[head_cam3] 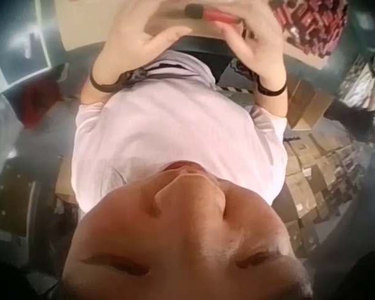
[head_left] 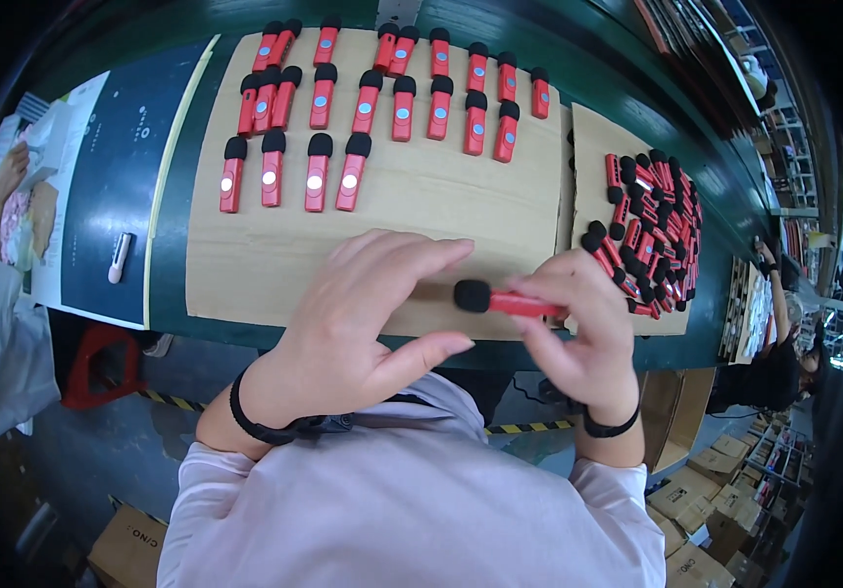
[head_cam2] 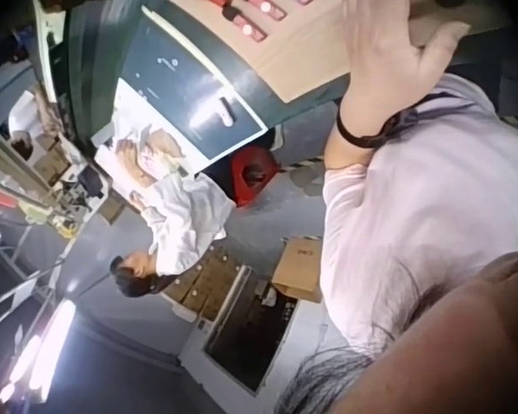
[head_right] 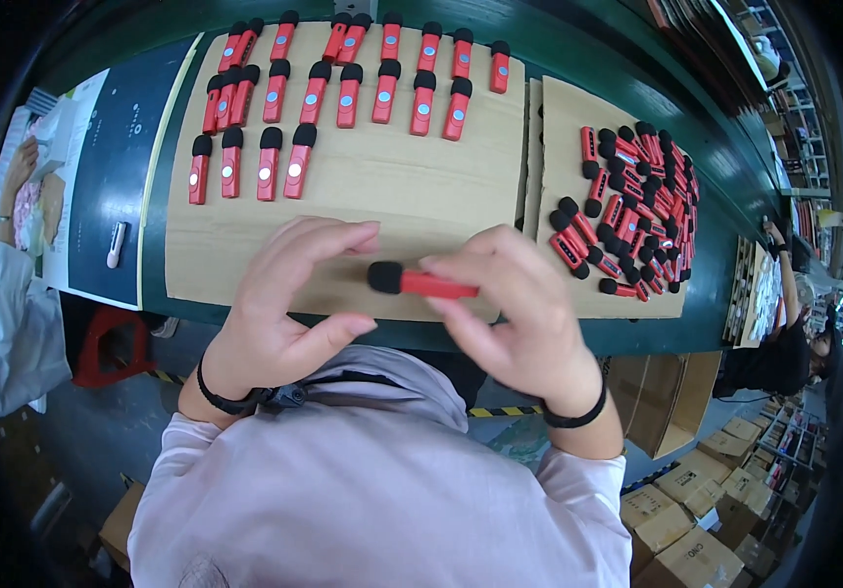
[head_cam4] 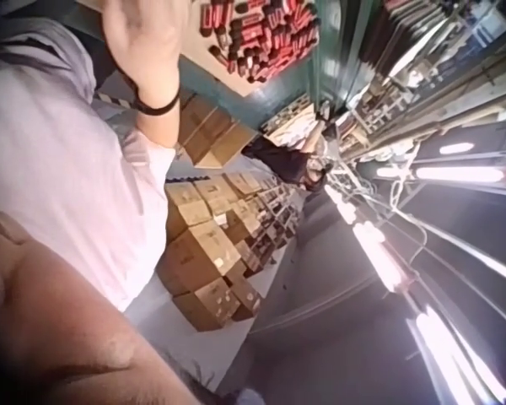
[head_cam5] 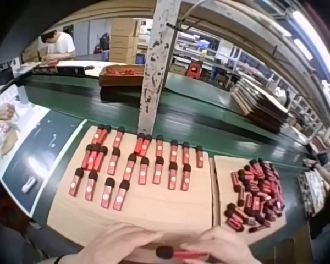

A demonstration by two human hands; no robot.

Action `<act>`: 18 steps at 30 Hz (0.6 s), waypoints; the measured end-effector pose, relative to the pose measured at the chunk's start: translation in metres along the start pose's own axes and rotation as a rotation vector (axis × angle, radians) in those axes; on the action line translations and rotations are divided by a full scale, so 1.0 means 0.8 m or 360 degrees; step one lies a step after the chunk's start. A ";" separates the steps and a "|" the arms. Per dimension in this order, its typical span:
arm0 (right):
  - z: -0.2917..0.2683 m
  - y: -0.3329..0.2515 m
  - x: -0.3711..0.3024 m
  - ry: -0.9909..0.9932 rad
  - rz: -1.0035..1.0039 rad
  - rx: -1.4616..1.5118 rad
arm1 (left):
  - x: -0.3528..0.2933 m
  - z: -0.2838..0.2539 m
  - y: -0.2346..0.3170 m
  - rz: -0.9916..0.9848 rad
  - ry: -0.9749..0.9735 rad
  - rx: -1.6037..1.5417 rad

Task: The person picks up a red microphone and a foam cover, fits the cover onto the microphone, and places the assembled unit onto a cardboard sheet. After repeating this with several red microphones, the person picks up and handles a white microphone.

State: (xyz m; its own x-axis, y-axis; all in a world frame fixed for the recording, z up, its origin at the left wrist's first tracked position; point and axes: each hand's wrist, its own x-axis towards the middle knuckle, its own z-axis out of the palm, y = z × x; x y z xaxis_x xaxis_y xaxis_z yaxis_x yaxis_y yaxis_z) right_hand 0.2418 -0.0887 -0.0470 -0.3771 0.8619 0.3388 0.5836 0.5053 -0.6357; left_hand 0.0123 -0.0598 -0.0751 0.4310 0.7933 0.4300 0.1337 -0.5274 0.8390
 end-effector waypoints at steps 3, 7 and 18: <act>0.015 -0.012 -0.004 0.0012 -0.0109 0.0069 | -0.001 -0.008 -0.003 -0.0033 -0.0193 -0.0060; 0.027 -0.021 -0.009 0.0144 0.0230 0.0328 | -0.006 -0.009 -0.009 0.0051 -0.0146 -0.0072; 0.046 -0.017 -0.020 0.0305 0.0202 0.0571 | -0.003 -0.006 -0.012 0.0240 -0.0009 -0.0023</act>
State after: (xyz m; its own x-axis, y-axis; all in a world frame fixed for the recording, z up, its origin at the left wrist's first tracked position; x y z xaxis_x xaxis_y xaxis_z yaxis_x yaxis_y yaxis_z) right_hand 0.2133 -0.1107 -0.0697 -0.1579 0.9258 0.3435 0.3167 0.3770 -0.8704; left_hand 0.0054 -0.0550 -0.0826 0.4504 0.7036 0.5496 0.0543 -0.6361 0.7697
